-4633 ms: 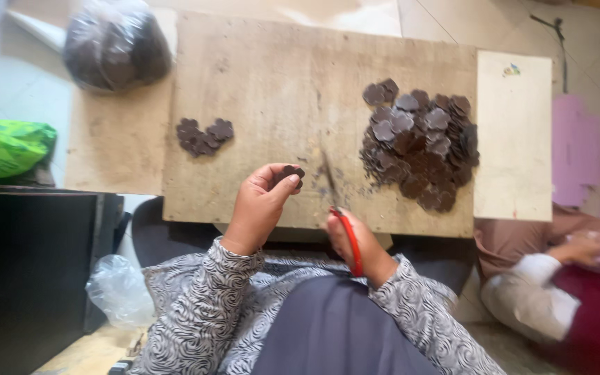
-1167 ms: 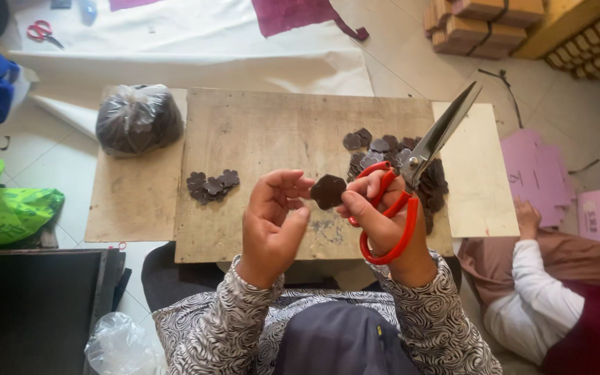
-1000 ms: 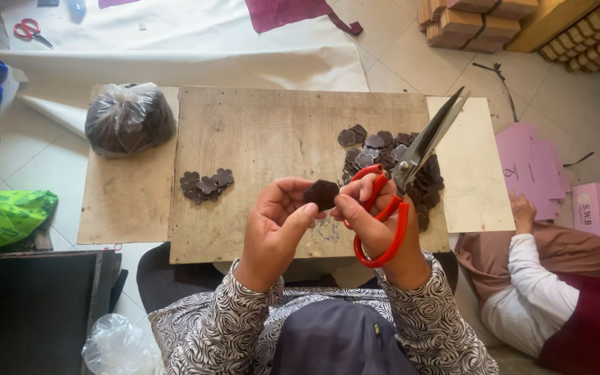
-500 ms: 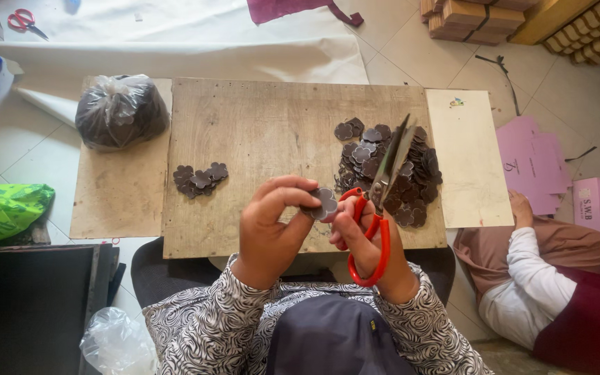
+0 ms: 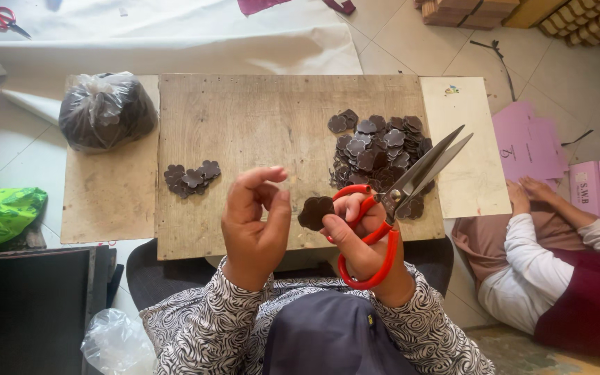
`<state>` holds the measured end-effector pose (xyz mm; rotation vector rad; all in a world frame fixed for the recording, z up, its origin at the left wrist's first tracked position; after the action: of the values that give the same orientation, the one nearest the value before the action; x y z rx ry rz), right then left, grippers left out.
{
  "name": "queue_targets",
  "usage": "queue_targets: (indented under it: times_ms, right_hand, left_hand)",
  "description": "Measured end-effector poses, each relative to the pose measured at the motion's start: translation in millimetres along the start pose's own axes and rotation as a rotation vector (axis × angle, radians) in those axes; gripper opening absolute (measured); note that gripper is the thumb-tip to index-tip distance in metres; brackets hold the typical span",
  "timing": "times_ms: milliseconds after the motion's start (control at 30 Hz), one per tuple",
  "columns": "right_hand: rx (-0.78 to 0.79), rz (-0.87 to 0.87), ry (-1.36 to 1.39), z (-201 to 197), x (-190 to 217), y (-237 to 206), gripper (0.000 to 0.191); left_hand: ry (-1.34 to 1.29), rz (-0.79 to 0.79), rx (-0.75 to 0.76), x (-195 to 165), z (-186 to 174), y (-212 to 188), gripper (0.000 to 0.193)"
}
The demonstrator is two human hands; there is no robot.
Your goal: The person uses red-handled scissors to trim the edges of small dark brown flower-shaped pieces. They hold each piece in the left hand and cut with the right hand, placing finished pieces into a growing pile on the wooden board.
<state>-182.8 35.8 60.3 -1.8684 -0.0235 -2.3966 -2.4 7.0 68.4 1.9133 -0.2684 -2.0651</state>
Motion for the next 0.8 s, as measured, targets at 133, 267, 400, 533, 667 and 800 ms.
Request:
queue_targets:
  times_ms: [133, 267, 400, 533, 667, 800]
  right_hand:
    - [-0.014, -0.030, -0.028, -1, 0, 1, 0.025]
    - [0.019, -0.082, -0.095, -3, 1, 2, 0.025]
    - [-0.101, -0.057, -0.060, -8, -1, 4, 0.015]
    - [-0.080, -0.081, -0.091, -12, -2, 7, 0.014]
    - [-0.087, -0.034, -0.028, -8, -7, 5, 0.017]
    - [-0.060, -0.040, -0.017, -5, -12, 7, 0.025]
  left_hand:
    - [-0.276, -0.154, 0.101, 8, -4, -3, 0.030]
    - [-0.362, -0.288, 0.228, 13, -4, -6, 0.017]
    - [-0.330, -0.336, 0.097, 18, 2, -7, 0.009]
    - [-0.285, -0.346, 0.090, 20, 3, -7, 0.008]
    - [-0.305, -0.353, 0.075, 21, 3, -10, 0.008]
    - [-0.390, -0.366, 0.097, 22, 8, -11, 0.007]
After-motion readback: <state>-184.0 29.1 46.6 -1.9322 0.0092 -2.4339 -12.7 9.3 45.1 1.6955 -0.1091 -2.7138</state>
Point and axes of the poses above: each hand's wrist, its own y-axis towards the middle knuckle, its own z-axis out of the palm, x = y × z, the point moved 1 cm from there along y, towards the middle knuckle, and after that the axes turned 2 degrees about z, right-handed, at the moved point
